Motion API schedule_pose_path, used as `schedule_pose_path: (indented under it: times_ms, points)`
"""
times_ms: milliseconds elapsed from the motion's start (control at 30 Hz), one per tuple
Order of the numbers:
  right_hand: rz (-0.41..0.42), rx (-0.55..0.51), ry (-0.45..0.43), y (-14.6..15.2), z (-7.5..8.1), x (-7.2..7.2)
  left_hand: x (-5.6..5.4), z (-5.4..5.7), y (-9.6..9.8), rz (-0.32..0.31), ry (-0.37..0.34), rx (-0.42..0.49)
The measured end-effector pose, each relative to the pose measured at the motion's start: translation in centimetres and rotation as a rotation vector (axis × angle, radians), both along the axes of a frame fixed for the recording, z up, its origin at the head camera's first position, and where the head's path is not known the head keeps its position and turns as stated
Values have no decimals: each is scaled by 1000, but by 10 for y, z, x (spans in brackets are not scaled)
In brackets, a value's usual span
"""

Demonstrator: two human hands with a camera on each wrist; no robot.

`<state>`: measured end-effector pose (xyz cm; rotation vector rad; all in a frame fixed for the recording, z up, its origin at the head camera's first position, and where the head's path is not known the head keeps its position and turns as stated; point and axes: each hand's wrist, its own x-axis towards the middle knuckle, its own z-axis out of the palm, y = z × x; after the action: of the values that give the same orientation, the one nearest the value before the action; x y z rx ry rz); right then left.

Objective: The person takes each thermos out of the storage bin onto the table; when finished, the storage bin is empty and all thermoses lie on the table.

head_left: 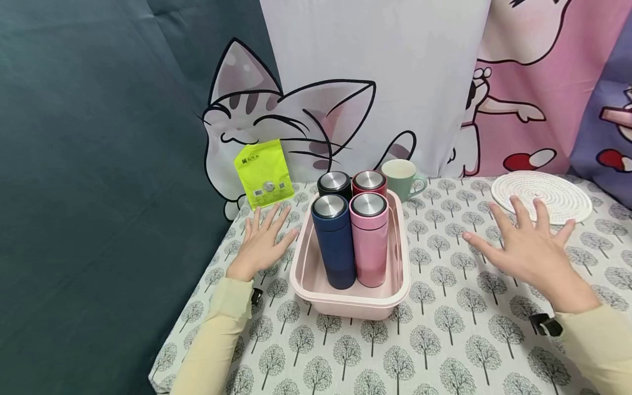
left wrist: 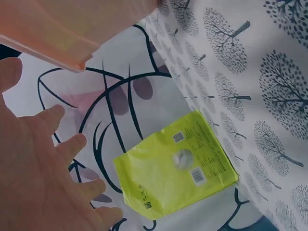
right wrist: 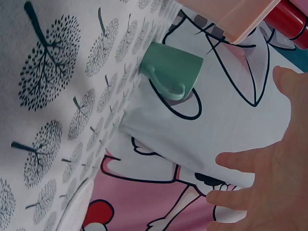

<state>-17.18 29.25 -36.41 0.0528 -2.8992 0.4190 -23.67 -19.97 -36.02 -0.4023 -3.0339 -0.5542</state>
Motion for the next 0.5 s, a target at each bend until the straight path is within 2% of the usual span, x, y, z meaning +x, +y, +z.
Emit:
schedule_pose_path:
  times_ms: [133, 267, 400, 500]
  points:
    - [37, -126, 67, -6, 4, 3, 3, 6, 1, -74, -82, 122]
    - [63, -306, 124, -23, 16, 10, 7, 15, 8, -175, -254, 339]
    - [128, -450, 145, -52, 26, 14, 8, 18, 14, -135, -396, 542]
    - [193, -492, 150, -73, 28, 14, 9, 18, 16, -79, -418, 606]
